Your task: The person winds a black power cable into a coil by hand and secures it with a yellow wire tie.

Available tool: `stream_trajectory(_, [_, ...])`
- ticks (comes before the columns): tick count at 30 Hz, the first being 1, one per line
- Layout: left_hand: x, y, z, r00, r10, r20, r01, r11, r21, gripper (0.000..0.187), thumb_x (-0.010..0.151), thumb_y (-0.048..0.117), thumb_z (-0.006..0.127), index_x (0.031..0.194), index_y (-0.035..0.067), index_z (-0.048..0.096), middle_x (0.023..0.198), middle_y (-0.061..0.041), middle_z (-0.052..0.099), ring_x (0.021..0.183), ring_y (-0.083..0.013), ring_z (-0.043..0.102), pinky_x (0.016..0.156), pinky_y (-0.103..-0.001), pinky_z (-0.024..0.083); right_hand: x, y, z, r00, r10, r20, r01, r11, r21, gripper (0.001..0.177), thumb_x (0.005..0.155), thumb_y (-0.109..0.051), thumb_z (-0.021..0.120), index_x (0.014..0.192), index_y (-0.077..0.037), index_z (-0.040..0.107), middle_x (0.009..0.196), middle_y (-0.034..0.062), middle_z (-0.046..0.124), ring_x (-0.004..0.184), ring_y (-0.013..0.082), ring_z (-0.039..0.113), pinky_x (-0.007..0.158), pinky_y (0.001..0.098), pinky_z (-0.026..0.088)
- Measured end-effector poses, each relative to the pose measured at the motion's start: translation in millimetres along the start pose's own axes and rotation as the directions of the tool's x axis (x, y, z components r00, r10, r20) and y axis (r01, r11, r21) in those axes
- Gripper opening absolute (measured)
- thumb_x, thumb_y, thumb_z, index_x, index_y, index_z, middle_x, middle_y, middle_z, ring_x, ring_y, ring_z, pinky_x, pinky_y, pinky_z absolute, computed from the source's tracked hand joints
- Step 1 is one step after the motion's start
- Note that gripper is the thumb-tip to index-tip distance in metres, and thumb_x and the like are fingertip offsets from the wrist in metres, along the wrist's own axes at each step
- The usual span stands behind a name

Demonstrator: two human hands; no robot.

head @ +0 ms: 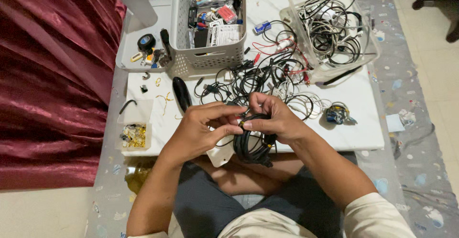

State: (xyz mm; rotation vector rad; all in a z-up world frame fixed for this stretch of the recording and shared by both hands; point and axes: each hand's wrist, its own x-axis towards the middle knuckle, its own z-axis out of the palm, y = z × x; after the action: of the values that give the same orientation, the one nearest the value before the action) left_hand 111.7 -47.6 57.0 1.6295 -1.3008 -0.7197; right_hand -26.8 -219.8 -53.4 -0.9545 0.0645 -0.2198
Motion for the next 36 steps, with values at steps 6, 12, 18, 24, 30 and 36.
stream_trajectory(6, [29.1, -16.3, -24.9, 0.985, 0.091, 0.143, -0.099, 0.994, 0.044, 0.015, 0.082, 0.007, 0.084, 0.096, 0.005, 0.079, 0.086, -0.002, 0.072, 0.077, -0.0107, 0.068, 0.067, -0.026, 0.054, 38.6, -4.5, -17.5, 0.988, 0.075, 0.137, -0.060, 0.992, -0.107, 0.045, 0.082, 0.000, 0.081, 0.083, -0.014, 0.039, 0.073, -0.0062, 0.055, 0.067, -0.0001, 0.048, 0.056, 0.0197, 0.033])
stream_trajectory(12, [47.0, -35.9, -30.8, 0.988, 0.073, 0.137, -0.067, 0.997, -0.046, 0.012, 0.081, 0.004, 0.084, 0.086, 0.001, 0.073, 0.085, -0.004, 0.070, 0.078, -0.0120, 0.066, 0.069, -0.026, 0.052, 60.6, 0.0, -33.8, 0.985, 0.039, 0.170, -0.005, 0.982, -0.190, 0.049, 0.085, -0.002, 0.085, 0.081, -0.014, 0.037, 0.072, -0.0093, 0.047, 0.070, -0.0002, 0.044, 0.060, 0.0200, 0.034])
stream_trajectory(18, [55.6, -45.1, -22.6, 0.998, 0.022, 0.060, -0.029, 0.992, 0.122, 0.015, 0.086, 0.004, 0.079, 0.087, 0.001, 0.064, 0.086, -0.005, 0.065, 0.072, -0.0141, 0.063, 0.064, -0.027, 0.052, 65.4, -2.7, -39.0, 0.979, 0.157, 0.126, -0.161, 0.987, 0.016, 0.036, 0.085, -0.007, 0.082, 0.086, -0.012, 0.046, 0.075, -0.0061, 0.057, 0.060, 0.0001, 0.045, 0.048, 0.0181, 0.029])
stream_trajectory(24, [61.4, -44.4, -11.4, 0.995, 0.100, -0.029, -0.091, 0.966, 0.242, 0.013, 0.087, 0.001, 0.074, 0.093, -0.002, 0.063, 0.089, -0.009, 0.065, 0.079, -0.0175, 0.064, 0.073, -0.028, 0.052, 56.9, -9.5, -51.3, 0.969, 0.049, 0.241, -0.054, 0.998, 0.013, 0.041, 0.084, -0.002, 0.078, 0.119, -0.007, 0.059, 0.106, 0.0028, 0.073, 0.083, 0.0033, 0.065, 0.064, 0.0183, 0.048])
stream_trajectory(30, [68.7, -56.2, -1.4, 0.981, -0.088, -0.173, 0.119, 0.976, 0.183, 0.013, 0.091, 0.004, 0.074, 0.087, 0.000, 0.062, 0.088, -0.005, 0.064, 0.079, -0.0135, 0.062, 0.067, -0.026, 0.051, 51.5, 0.4, -45.2, 0.987, -0.133, 0.086, 0.155, 0.924, -0.350, 0.039, 0.090, -0.003, 0.079, 0.127, 0.000, 0.068, 0.113, 0.0075, 0.076, 0.104, 0.0115, 0.071, 0.090, 0.0244, 0.058])
stream_trajectory(36, [82.0, -69.3, 23.4, 0.904, -0.201, -0.378, 0.189, 0.980, -0.069, 0.014, 0.092, 0.005, 0.074, 0.088, -0.001, 0.062, 0.090, -0.004, 0.066, 0.081, -0.0105, 0.063, 0.074, -0.023, 0.053, 50.7, 2.5, -35.2, 0.814, -0.577, 0.067, 0.433, 0.525, -0.733, 0.041, 0.086, -0.007, 0.082, 0.123, -0.002, 0.064, 0.114, 0.0114, 0.075, 0.098, 0.0170, 0.077, 0.086, 0.0259, 0.061])
